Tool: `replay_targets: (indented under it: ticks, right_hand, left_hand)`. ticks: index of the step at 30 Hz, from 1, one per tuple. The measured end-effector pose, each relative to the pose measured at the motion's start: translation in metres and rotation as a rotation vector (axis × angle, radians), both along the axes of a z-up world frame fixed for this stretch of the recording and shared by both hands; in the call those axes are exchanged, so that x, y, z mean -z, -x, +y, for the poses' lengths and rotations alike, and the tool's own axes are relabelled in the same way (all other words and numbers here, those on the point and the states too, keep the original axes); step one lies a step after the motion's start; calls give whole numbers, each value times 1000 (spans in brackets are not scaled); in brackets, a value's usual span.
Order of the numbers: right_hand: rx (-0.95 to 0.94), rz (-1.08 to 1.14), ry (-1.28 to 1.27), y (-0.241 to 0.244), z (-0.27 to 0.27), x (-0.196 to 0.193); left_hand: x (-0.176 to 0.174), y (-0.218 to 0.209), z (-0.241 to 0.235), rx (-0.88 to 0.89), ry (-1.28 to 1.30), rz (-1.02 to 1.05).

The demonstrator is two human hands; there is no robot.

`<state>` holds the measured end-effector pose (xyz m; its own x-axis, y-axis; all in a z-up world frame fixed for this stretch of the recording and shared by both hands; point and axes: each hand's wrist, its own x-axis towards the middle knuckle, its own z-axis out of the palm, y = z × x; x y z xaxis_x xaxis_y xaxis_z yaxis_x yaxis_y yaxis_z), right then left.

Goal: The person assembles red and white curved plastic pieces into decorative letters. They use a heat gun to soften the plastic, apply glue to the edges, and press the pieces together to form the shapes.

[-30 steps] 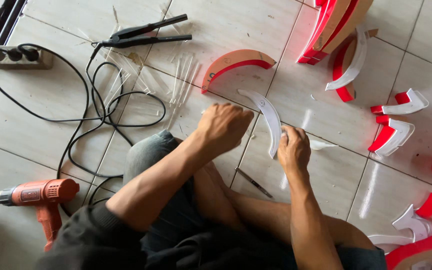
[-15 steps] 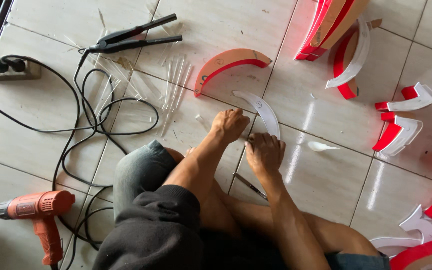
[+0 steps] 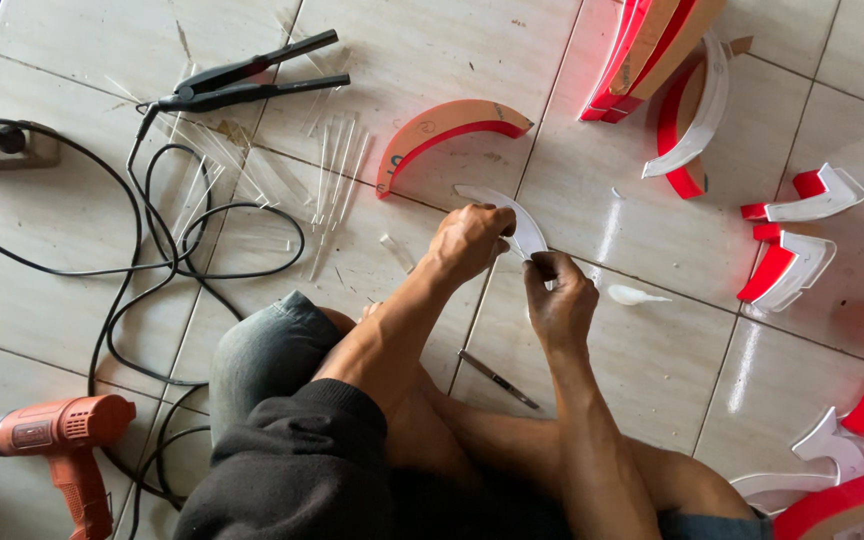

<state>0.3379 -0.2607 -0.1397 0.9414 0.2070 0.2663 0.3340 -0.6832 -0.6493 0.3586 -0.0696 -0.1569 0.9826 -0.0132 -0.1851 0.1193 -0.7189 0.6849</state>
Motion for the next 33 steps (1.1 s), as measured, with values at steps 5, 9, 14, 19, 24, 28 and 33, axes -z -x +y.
replay_targets:
  ticks: [5,9,14,19,24,28,33]
  right_hand:
    - [-13,-3,-27,-3,3,-4]
    - [-4,58,17,-7,-4,3]
    - [-28,61,-5,-17,-11,-3]
    - [-60,154,-27,-19,-3,-27]
    - [-83,230,46,-26,-7,1]
    - [-30,236,94,-22,-8,19]
    - [115,252,62,-19,-11,40]
  left_hand:
    - [-2,-2,-1,-43,11,-32]
    - [4,-2,-4,-17,-20,-66]
    - [12,-1,-4,51,-36,-206]
    - [16,-2,-5,122,-25,-293]
    - [14,-13,-11,157,-132,-290]
    - [18,-14,-19,158,-125,-242]
    - [44,-10,-25,-127,-136,-69]
